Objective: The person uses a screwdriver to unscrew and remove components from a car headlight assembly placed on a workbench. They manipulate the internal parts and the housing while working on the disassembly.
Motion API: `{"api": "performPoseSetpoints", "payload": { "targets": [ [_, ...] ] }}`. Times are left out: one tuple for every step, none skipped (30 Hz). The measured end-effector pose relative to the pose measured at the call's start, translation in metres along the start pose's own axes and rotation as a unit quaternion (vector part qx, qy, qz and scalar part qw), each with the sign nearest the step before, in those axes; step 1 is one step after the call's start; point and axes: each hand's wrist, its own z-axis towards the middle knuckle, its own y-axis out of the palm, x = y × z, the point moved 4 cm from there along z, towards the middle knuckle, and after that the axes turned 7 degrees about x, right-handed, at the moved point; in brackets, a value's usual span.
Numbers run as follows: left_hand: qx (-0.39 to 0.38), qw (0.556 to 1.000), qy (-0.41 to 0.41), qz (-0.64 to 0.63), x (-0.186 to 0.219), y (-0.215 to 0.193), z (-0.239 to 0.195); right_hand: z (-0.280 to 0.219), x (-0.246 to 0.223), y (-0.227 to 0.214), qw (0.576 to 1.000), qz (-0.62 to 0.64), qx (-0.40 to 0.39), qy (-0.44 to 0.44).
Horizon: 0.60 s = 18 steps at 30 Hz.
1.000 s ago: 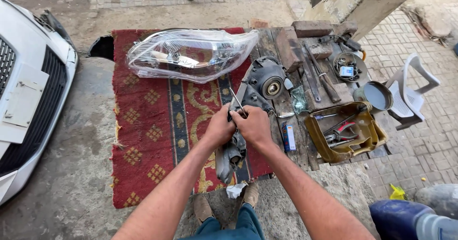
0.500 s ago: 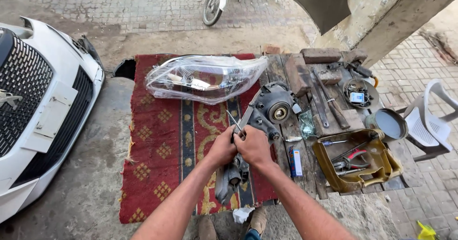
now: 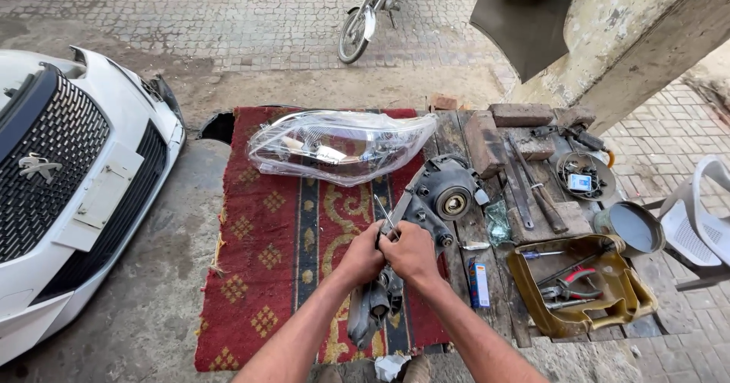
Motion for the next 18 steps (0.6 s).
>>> {"api": "performPoseSetpoints", "payload": {
  "targets": [
    [-0.002, 1.0, -0.002, -0.001, 0.0, -0.001, -0.002, -0.002, 0.0, -0.001, 1.0, -0.001, -0.001, 0.003],
    [-0.003, 1.0, -0.004, 0.003, 0.001, -0.003, -0.001, -0.001, 0.0, -0.003, 1.0, 0.003, -0.001, 0.013],
    [-0.003, 1.0, -0.006, 0.007, 0.001, -0.005, 0.0, -0.001, -0.001, -0.004, 1.0, 0.008, 0.0, 0.023],
    [-0.006, 1.0, -0.007, 0.006, -0.004, -0.003, 0.003, -0.004, -0.003, -0.006, 1.0, 0.007, 0.0, 0.027],
    [0.0, 1.0, -0.004, 0.006, -0.009, -0.001, 0.006, -0.008, -0.008, -0.008, 1.0, 0.009, -0.009, 0.01],
    [0.003, 1.0, -0.003, 0.006, -0.015, 0.004, 0.008, -0.014, -0.009, -0.01, 1.0, 0.009, -0.019, -0.005],
    [-0.003, 1.0, -0.006, 0.004, -0.011, 0.004, 0.003, -0.013, -0.007, -0.008, 1.0, 0.007, -0.019, 0.001],
    [-0.003, 1.0, -0.004, 0.014, -0.006, 0.003, 0.001, -0.01, -0.008, -0.007, 1.0, -0.013, -0.019, -0.003],
    [-0.003, 1.0, -0.003, 0.024, -0.002, 0.001, 0.0, -0.007, -0.008, -0.006, 0.999, -0.033, -0.018, -0.008],
    [-0.007, 1.0, -0.005, 0.023, -0.004, 0.003, 0.001, -0.008, -0.01, -0.009, 0.999, -0.034, -0.019, -0.004],
    [-0.005, 1.0, -0.001, 0.027, -0.007, 0.004, 0.002, -0.01, -0.012, -0.011, 1.0, -0.016, -0.014, -0.009],
    [-0.003, 1.0, 0.002, 0.03, -0.01, 0.005, 0.003, -0.012, -0.015, -0.012, 1.0, 0.002, -0.01, -0.016],
    [-0.006, 1.0, -0.001, 0.029, -0.01, 0.006, 0.002, -0.013, -0.014, -0.012, 1.0, 0.001, -0.011, -0.012],
    [-0.002, 1.0, 0.004, 0.027, -0.009, 0.006, 0.002, -0.013, -0.013, -0.011, 1.0, 0.0, -0.011, -0.01],
    [0.002, 1.0, 0.008, 0.025, -0.009, 0.005, 0.003, -0.013, -0.013, -0.011, 1.0, -0.001, -0.011, -0.008],
    [0.001, 1.0, 0.007, 0.024, -0.011, 0.006, 0.004, -0.013, -0.014, -0.012, 1.0, -0.001, -0.011, -0.007],
    [0.002, 1.0, 0.006, 0.021, -0.013, 0.006, 0.006, -0.014, -0.015, -0.012, 1.0, -0.003, -0.019, -0.015],
    [0.004, 1.0, 0.004, 0.018, -0.016, 0.007, 0.006, -0.016, -0.016, -0.012, 0.999, -0.005, -0.028, -0.023]
  ]
}}
